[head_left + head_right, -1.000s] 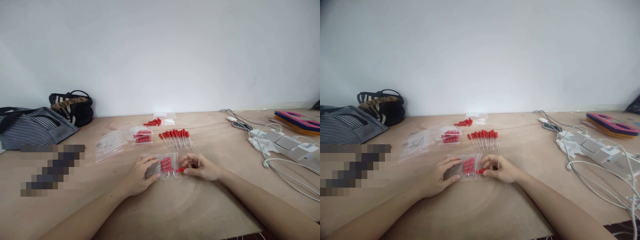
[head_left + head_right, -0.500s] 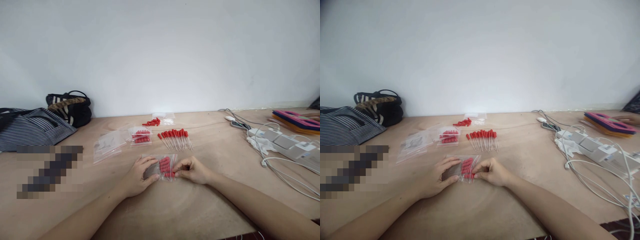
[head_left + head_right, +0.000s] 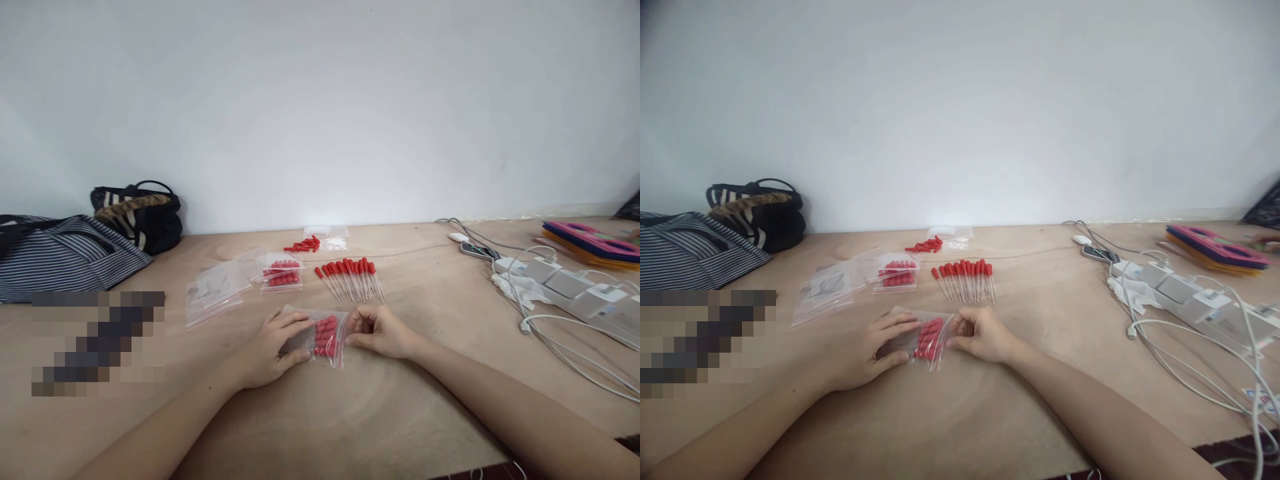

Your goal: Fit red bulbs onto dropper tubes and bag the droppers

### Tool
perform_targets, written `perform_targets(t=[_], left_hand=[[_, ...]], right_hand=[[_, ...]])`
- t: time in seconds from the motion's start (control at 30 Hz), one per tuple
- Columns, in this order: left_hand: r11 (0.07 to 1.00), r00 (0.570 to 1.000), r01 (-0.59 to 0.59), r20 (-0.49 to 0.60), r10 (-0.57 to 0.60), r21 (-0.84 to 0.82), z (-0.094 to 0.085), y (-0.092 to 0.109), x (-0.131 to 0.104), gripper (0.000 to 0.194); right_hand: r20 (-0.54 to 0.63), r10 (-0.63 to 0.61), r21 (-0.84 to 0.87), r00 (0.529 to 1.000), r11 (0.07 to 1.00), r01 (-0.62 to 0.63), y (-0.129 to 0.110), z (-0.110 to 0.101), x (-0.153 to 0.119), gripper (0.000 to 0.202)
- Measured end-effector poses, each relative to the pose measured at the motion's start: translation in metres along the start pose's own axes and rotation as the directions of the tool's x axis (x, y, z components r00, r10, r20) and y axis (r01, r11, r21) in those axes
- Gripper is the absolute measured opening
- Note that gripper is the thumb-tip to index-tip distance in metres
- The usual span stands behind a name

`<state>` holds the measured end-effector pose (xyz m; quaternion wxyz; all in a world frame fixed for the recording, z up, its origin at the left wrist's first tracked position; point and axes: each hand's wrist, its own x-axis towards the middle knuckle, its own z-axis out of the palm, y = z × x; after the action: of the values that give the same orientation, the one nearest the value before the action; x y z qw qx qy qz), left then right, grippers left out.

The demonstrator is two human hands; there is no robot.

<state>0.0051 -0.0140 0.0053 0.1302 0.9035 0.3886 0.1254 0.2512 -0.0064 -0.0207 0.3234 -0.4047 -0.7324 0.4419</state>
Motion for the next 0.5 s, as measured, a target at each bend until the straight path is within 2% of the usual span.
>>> perform_targets(t=[0.07,0.13,0.2,0.27,0.37,0.43,0.5], left_hand=[[0.999,0.998,-0.05,0.04,0.049,0.018,-0.005,-0.01,-0.001,0.042],[0.995,0.995,-0.093,0.036,0.092,0.037,-0.01,-0.021,-0.001,0.038],[0.989,0.991,-0.134,-0.014,0.135,0.057,-0.012,-0.03,-0.002,0.034],[0.983,0.978,-0.174,-0.107,0.179,0.053,-0.012,-0.033,-0.004,0.032],[0.968,0.945,-0.252,-0.22,0.242,-0.018,-0.008,-0.02,-0.005,0.024],[0.956,0.928,-0.291,-0.258,0.269,-0.047,-0.002,-0.006,-0.004,0.032],[0.962,0.921,-0.273,-0.292,0.257,-0.012,0.003,0.006,-0.003,0.035]], right_hand=[[-0.062,-0.075,-0.131,0.995,0.989,0.067,0.003,-0.008,0.0,0.011],[-0.084,-0.198,-0.284,0.977,0.944,0.167,0.005,-0.014,0.001,0.013],[-0.048,-0.298,-0.39,0.953,0.884,0.257,0.007,-0.015,0.002,0.024],[-0.013,-0.347,-0.449,0.938,0.84,0.304,0.009,-0.012,0.003,0.03],[0.006,-0.416,-0.548,0.909,0.759,0.351,0.011,-0.003,0.004,0.026],[0.024,-0.478,-0.621,0.878,0.681,0.388,0.011,0.002,0.005,0.023],[0.052,-0.538,-0.693,0.842,0.587,0.418,0.009,0.005,0.005,0.022]])
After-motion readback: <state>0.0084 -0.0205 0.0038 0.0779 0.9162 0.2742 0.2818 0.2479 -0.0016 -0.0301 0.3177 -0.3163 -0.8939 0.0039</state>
